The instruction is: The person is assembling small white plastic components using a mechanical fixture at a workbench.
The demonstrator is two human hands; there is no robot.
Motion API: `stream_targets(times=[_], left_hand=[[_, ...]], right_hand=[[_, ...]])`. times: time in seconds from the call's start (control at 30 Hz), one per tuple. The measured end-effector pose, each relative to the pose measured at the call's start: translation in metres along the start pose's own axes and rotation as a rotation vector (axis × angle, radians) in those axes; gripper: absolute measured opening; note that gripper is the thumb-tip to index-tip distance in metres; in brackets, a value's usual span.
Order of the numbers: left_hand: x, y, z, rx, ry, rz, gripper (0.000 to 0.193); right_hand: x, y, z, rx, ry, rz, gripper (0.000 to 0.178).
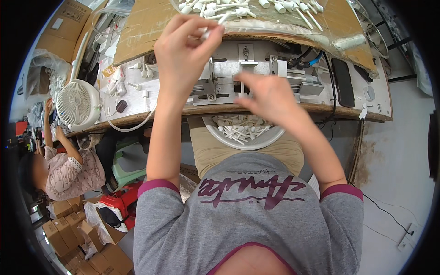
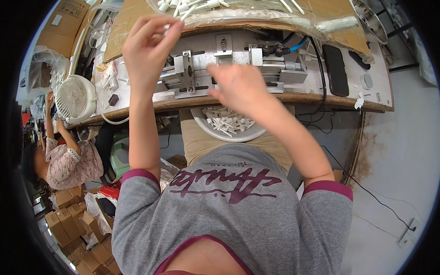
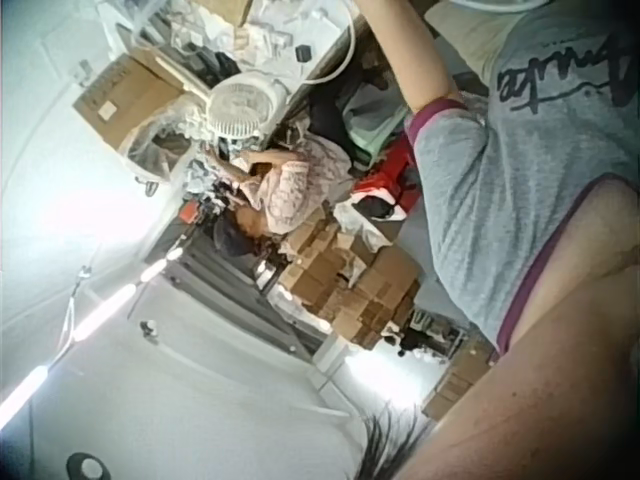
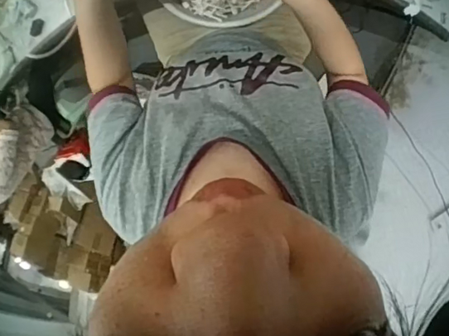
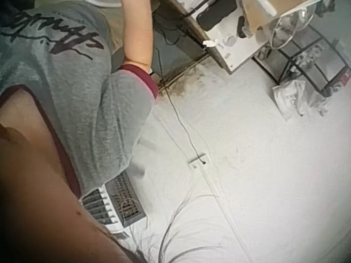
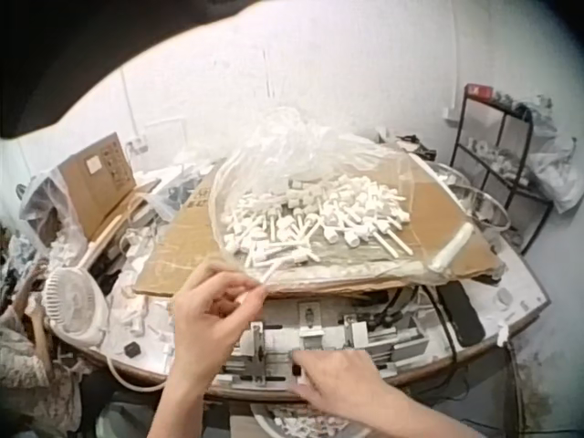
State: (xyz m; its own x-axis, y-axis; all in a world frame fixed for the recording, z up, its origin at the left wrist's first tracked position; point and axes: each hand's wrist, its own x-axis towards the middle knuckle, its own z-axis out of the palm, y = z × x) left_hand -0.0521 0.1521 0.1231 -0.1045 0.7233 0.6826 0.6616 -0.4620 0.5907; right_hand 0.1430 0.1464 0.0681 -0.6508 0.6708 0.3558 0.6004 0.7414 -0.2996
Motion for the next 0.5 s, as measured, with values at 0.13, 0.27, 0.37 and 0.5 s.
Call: stream_targets(times=[0.13, 0.27, 0.37, 0.5], left_hand=[[-0.035, 0.024, -0.006, -0.170, -0.100, -0.140, 0.030], [-0.074, 0.028, 0.002, -0.072, -0.296, -0.143, 0.032], [-0.105, 0.023, 0.013, 0.135, -0.345, -0.048, 0.029], [-0.124, 0.019, 0.026, 0.288, -0.360, 0.047, 0.027]], right_hand=[[0.071, 0.035, -0.028, 0.005, 0.304, -0.010, 0.031], [0.151, 0.055, -0.041, -0.136, 0.201, 0.095, 0.026], [0.181, 0.040, -0.047, -0.184, -0.124, 0.220, 0.029], [0.186, 0.045, -0.051, -0.211, -0.212, 0.187, 0.030]])
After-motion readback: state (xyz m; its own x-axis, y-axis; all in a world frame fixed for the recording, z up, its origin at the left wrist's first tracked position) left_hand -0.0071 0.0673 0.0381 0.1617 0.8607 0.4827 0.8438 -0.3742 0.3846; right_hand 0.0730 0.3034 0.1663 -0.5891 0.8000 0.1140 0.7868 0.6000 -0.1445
